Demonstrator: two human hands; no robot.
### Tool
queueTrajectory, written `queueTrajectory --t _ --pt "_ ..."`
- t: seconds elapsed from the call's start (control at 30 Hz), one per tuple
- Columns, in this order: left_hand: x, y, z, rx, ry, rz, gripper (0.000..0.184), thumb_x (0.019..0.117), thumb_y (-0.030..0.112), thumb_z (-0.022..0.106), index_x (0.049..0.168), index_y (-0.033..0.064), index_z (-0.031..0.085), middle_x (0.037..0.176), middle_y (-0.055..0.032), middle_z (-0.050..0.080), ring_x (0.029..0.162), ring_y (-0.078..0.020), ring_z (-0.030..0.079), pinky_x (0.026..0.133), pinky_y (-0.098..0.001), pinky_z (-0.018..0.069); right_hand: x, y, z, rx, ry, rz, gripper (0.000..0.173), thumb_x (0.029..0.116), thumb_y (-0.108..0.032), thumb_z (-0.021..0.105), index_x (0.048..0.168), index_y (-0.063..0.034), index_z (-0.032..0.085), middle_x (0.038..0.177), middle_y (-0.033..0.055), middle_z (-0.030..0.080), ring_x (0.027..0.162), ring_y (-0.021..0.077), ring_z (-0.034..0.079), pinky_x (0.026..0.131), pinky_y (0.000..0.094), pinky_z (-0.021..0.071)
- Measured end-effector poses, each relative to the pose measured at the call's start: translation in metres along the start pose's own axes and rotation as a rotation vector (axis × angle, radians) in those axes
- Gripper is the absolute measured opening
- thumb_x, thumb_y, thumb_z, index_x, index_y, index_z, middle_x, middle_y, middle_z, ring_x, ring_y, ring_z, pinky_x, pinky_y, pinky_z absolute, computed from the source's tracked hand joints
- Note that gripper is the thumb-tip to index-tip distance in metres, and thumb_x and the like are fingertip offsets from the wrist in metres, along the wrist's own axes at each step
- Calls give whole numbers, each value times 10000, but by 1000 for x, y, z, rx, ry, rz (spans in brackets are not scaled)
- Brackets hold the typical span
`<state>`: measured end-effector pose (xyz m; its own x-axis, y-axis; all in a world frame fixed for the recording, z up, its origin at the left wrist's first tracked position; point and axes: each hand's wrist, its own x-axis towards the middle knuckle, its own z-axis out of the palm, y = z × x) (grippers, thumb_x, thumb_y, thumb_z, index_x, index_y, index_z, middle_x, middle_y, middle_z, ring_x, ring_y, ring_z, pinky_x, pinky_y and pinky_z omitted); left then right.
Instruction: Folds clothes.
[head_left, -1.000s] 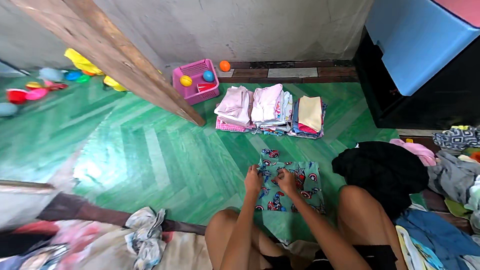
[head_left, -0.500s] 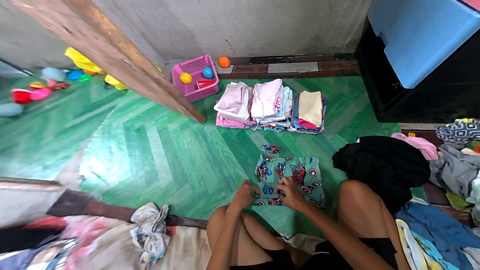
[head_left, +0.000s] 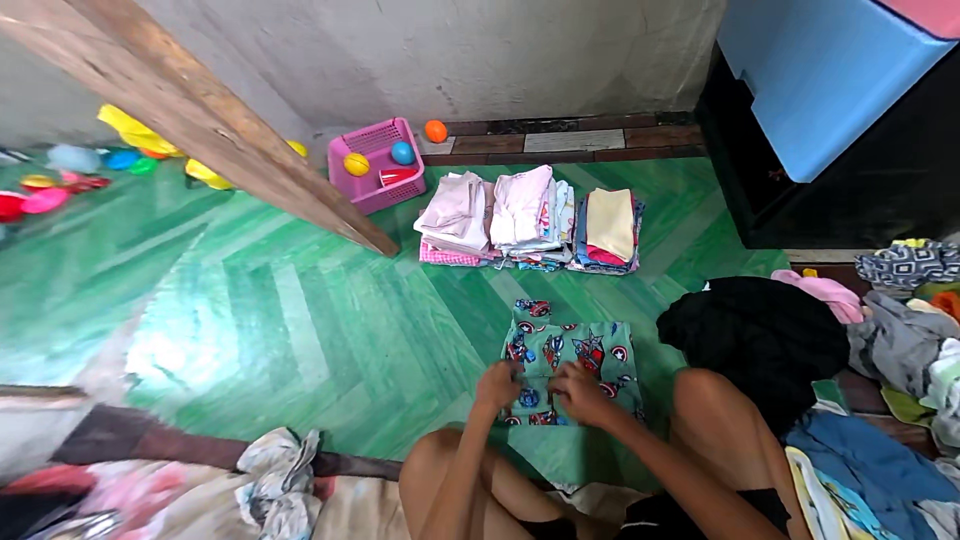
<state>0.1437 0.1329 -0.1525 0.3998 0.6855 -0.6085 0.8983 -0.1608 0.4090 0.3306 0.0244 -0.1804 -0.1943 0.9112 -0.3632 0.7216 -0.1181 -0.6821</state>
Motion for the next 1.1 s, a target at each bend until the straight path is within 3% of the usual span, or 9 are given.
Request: queueTrajectory --t 0.13,0.3,0.43,0.53,0.63,0.73,0.83,1.0,1.1 --pt "27 14 -34 -289 289 2 324 1011 171 600 1280 -1 656 1160 -192 708 1087 -319 685 990 -507 522 2 33 -48 -44 266 170 329 1031 -116 499 1297 -63 684 1383 179 595 1346 378 498 1104 534 421" --pt "75 26 -44 -413 410 -93 384 1003 164 635 1328 -38 606 1297 -239 642 1220 -359 619 1060 -505 471 5 80 -86 -75 371 309 382 1052 -111 492 1414 -41 591 1519 181 495 1430 389 425 1133 550 386" --pt "96 34 -32 -328 429 -145 484 963 124 667 1404 -32 546 1431 -265 534 1315 -397 542 1086 -542 449 11 99 -87 -90 345 309 408 1025 -119 567 1427 -48 579 1474 179 533 1395 382 460 1129 529 399" --pt "100 42 -31 -285 391 -223 522 939 101 652 1440 31 527 1378 -209 601 1263 -389 590 1017 -585 490 12 95 -89 -91 333 373 424 1009 -128 578 1429 -67 586 1394 192 575 1347 390 484 1102 523 411" --pt "98 43 -39 -330 379 -241 348 943 121 648 1276 17 661 1213 -205 690 1171 -372 644 991 -575 497 11 92 -91 -53 315 381 320 989 -112 578 1284 -53 688 1301 195 614 1306 382 503 1077 517 420" --pt "90 34 -55 -438 371 -155 260 963 118 651 1187 -6 696 1161 -198 698 1109 -317 655 984 -507 495 5 90 -95 -21 358 337 268 977 -138 608 1203 -49 722 1256 196 623 1275 383 514 1061 496 433" --pt "71 16 -64 -589 287 -17 252 970 100 664 1194 -14 646 1124 -161 657 987 -228 622 844 -415 519 -9 85 -97 21 420 249 233 942 -135 648 1137 -51 742 1258 198 618 1268 394 506 1055 504 435" --pt "16 -27 -62 -473 99 194 274 907 50 732 1142 -49 630 1113 -146 651 902 -160 642 832 -346 549 -48 72 -90 -11 358 114 194 941 -120 643 1077 -34 751 1173 196 677 1250 410 532 1070 536 418" --pt "-14 -44 -47 -303 -23 243 266 865 9 750 1105 -70 668 1179 -208 625 1019 -246 626 915 -396 523 -71 65 -77 -76 213 95 188 951 -85 631 1081 -30 754 1200 192 678 1307 424 503 1077 595 400"
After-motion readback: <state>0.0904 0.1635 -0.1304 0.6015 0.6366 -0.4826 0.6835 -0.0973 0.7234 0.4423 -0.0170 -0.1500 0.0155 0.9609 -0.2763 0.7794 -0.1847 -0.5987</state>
